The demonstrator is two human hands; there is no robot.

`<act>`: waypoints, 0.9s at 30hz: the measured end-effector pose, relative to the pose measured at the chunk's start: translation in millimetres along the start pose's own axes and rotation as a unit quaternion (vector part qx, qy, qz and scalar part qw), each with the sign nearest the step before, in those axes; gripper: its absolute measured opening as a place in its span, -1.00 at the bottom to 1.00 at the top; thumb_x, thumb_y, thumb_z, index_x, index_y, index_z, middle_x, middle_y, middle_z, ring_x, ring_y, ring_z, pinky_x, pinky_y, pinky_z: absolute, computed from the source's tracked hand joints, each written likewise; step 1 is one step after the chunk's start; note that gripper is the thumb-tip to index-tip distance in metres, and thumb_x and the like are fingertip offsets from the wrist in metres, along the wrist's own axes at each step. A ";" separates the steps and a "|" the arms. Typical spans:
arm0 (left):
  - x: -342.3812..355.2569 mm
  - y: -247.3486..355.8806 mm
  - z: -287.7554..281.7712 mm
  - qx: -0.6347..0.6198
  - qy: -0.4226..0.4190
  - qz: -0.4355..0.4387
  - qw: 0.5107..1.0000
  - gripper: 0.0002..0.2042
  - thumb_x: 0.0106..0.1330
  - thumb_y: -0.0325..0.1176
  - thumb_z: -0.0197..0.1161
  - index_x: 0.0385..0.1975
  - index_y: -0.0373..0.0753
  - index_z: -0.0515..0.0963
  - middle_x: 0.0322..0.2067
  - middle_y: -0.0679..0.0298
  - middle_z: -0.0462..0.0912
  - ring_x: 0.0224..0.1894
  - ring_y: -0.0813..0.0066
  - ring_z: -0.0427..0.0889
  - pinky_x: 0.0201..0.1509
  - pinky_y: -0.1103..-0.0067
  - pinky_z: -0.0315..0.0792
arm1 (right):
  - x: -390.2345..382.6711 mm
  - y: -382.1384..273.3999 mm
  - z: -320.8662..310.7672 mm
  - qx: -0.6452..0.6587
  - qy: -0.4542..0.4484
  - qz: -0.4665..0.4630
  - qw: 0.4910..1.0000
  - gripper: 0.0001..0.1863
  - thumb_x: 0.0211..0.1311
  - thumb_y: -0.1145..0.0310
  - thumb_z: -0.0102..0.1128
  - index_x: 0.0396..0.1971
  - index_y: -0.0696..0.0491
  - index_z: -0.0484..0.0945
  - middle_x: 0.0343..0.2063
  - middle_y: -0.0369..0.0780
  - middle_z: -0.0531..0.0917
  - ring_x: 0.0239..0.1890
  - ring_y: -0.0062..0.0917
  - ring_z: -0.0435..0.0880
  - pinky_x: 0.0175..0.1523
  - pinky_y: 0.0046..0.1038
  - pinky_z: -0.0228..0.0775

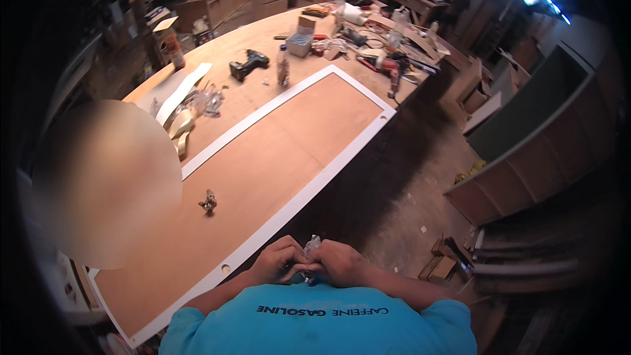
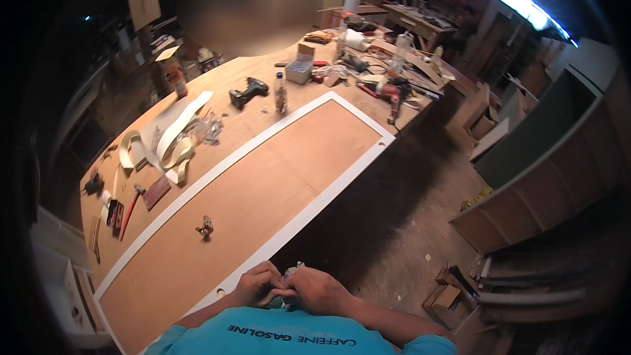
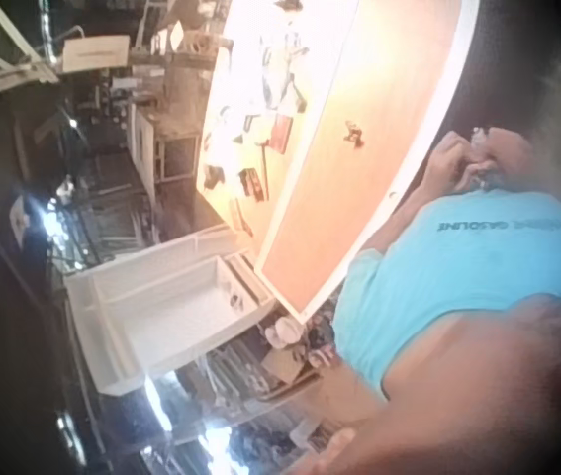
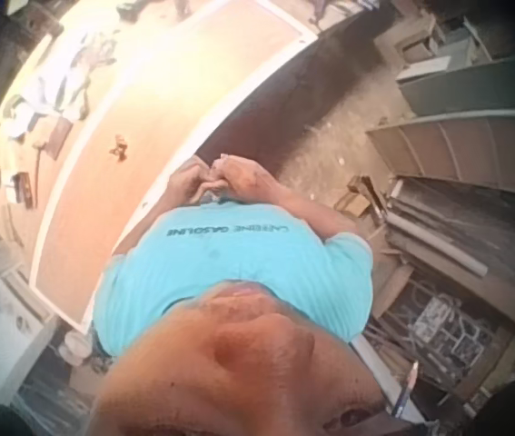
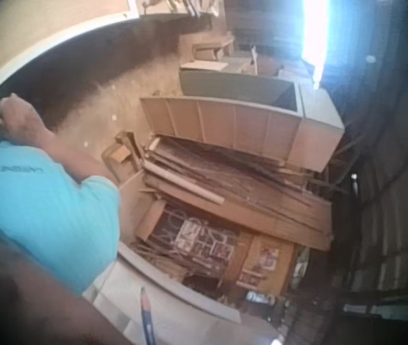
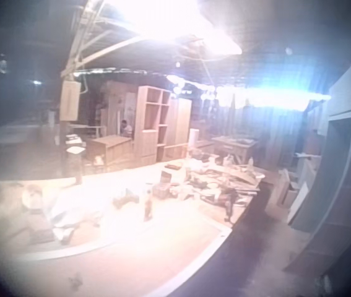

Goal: The person drills holes into a white board using a power drill and then removes metal hinges from a plastic bag.

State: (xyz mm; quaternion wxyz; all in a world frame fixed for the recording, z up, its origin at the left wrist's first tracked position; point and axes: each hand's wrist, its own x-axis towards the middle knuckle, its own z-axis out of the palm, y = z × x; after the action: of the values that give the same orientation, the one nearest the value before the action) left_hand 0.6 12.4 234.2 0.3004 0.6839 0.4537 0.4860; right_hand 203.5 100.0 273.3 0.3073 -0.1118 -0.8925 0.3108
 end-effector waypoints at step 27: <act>0.5 12.7 -1.0 0.069 0.111 0.136 0.982 -0.80 0.36 -0.30 0.35 -0.19 -0.28 0.57 -0.32 0.14 0.54 -0.25 0.12 0.57 -0.17 0.33 0.46 | 59.4 17.8 -10.3 0.009 -0.132 -0.190 0.973 -0.79 0.20 0.35 0.41 -0.35 0.12 0.55 -0.48 -0.17 0.59 -0.36 -0.29 0.64 -0.36 -0.25 0.45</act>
State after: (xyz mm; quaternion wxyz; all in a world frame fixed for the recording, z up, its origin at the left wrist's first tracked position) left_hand 4.0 7.7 245.6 0.1308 0.7001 0.4196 0.5628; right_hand 163.3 142.1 297.0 0.2412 0.1045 -0.9271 0.2672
